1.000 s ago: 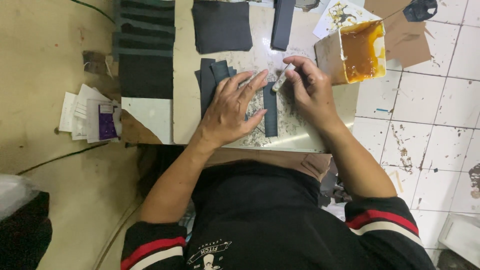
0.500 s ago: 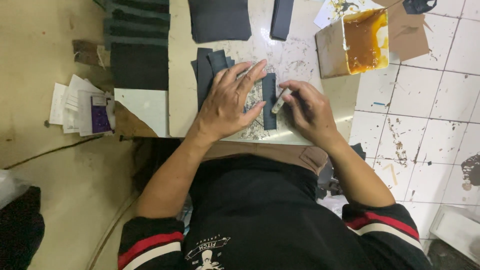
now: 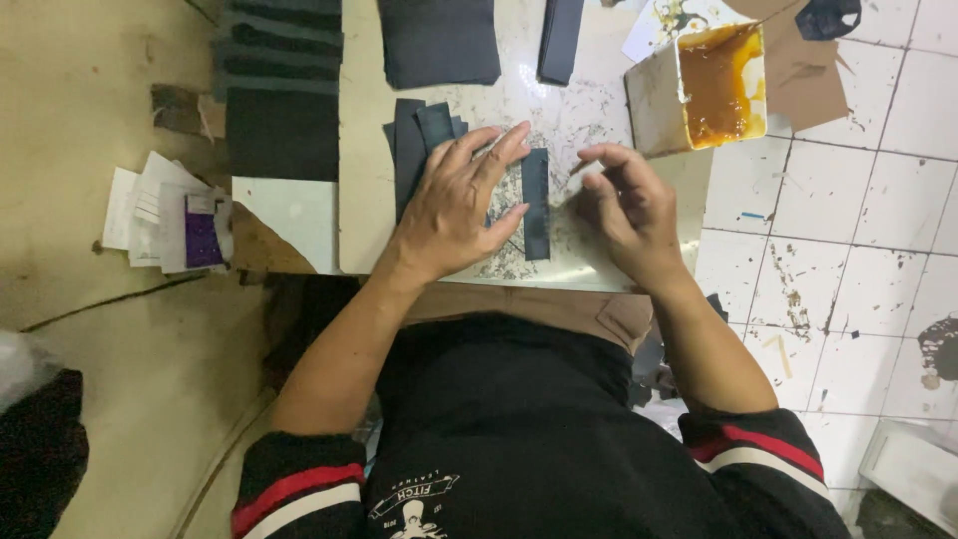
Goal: Applying adhesive to leather components using a small applicator
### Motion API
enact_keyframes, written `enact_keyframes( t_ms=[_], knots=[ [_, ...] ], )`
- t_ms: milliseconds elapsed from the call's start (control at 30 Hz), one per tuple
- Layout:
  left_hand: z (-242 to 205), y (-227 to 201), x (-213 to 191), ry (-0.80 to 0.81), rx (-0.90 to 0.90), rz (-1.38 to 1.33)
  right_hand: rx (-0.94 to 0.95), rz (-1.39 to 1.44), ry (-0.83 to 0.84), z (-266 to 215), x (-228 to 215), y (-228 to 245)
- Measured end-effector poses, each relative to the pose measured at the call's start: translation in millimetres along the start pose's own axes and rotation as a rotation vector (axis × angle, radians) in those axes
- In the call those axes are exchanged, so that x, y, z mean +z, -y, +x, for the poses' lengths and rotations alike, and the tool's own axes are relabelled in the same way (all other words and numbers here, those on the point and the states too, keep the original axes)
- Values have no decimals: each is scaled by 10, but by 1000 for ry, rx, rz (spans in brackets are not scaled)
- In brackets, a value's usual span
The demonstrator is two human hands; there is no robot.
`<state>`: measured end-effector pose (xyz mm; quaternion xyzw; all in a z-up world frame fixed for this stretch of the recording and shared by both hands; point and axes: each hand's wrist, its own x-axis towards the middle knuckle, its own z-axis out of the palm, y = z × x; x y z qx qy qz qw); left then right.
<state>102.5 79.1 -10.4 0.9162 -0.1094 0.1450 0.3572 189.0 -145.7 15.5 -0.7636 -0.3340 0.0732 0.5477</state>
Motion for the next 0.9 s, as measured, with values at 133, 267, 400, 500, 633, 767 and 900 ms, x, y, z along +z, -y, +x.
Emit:
enact_keyframes(
  t_ms=[133,267,400,500,633,767,900],
  knots=[
    [-9,7,21,-22,5,25,-61,-50,-50,226,95,-129],
    [-11,-4,11,-33,10,19,-125,-160,-58,321,156,-145],
    [-3,7,18,-31,-2,-14,-157,-200,-65,345,168,-174],
    [0,-3,2,-24,-5,-9,-211,-238,-54,340,171,-127],
    [-10,-1,-3,-22,-9,-23,-213,-245,17,176,146,-53],
    [-13,12,16,-29,8,10,-215,-286,66,-162,140,-110],
    [1,48,67,-30,14,10,-224,-299,85,-333,127,-51]
  ],
)
